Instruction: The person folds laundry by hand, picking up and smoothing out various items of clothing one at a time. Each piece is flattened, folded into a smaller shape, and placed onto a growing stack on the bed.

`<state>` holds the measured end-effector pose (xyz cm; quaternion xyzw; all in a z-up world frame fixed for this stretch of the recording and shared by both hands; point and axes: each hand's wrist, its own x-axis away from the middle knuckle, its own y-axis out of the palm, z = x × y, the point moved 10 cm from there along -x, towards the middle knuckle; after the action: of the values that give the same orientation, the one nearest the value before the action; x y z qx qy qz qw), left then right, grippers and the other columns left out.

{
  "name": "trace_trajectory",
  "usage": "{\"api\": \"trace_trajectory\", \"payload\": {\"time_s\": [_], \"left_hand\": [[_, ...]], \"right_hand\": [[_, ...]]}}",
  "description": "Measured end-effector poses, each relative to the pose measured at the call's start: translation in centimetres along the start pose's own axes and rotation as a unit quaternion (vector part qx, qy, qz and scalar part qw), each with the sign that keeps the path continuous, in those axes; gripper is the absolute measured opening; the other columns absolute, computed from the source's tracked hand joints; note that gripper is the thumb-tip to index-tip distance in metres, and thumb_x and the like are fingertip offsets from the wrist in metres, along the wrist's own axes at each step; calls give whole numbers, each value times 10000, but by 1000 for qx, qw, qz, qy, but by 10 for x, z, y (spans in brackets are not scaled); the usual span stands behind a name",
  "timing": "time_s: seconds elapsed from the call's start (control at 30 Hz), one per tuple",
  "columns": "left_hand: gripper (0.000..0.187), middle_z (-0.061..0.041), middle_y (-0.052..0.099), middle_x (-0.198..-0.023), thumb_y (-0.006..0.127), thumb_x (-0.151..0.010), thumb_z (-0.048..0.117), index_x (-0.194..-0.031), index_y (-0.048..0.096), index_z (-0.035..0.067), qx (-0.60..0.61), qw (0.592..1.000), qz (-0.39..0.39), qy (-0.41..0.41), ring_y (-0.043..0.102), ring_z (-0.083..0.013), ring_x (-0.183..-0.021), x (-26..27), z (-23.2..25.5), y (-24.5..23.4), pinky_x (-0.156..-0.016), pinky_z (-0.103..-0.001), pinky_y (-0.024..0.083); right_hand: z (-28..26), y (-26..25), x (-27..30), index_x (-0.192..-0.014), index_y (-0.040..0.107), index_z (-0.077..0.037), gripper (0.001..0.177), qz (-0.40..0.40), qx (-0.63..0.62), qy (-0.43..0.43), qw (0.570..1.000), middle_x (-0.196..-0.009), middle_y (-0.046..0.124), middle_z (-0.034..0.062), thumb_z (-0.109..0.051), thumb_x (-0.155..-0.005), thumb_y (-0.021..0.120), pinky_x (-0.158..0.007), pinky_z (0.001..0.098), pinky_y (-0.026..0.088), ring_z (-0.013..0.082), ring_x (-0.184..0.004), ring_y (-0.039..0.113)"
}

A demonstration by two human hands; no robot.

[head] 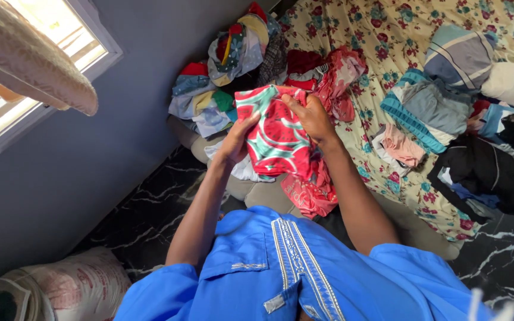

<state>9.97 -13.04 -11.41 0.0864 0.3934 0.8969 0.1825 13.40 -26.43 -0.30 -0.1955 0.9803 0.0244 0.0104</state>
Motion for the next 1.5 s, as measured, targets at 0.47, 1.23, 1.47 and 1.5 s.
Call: {"api": "trace_trajectory", "payload": {"time_s": [0.47,1.23,1.47,1.5], "left_hand": [[465,14,631,-1362,514,-1051,353,-1451,487,117,90,979,143,113,617,-117,-1223,-2,17,-13,-1059,-317,486],[695,-40,538,-1532,484,-1030,586,-1543,447,119,29,996,37,-74,532,-167,-1363,-29,-38,47,-1150,-374,409],[663,-90,608,-1392,530,-1000,548,-1466,493,78,22,979,-27,-201,596,-228,-1248,-61,-112,108,-1048,-430,502],[620,-59,611,-1405,566,-988,498,-1454,482,99,7,981,-46,-188,598,-198,-1284,-70,-108,118,-1089,-423,501]], "right_hand": [[-60,94,32,-1513,460,12,636,185,483,-297,802,-1578,439,239,-450,-1088,561,-1254,522,300,406,-1512,362],[-26,-3,76,-1559,406,-17,566,395,423,-203,790,-1596,461,236,-376,-1137,521,-1273,454,340,355,-1533,408],[80,-127,128,-1437,543,-13,533,343,78,-37,936,-1326,632,106,-360,-1042,630,-1072,377,462,219,-1226,583],[88,-135,136,-1385,590,-21,504,307,-29,1,951,-1245,672,65,-342,-1006,676,-1022,364,489,176,-1135,616]]}}
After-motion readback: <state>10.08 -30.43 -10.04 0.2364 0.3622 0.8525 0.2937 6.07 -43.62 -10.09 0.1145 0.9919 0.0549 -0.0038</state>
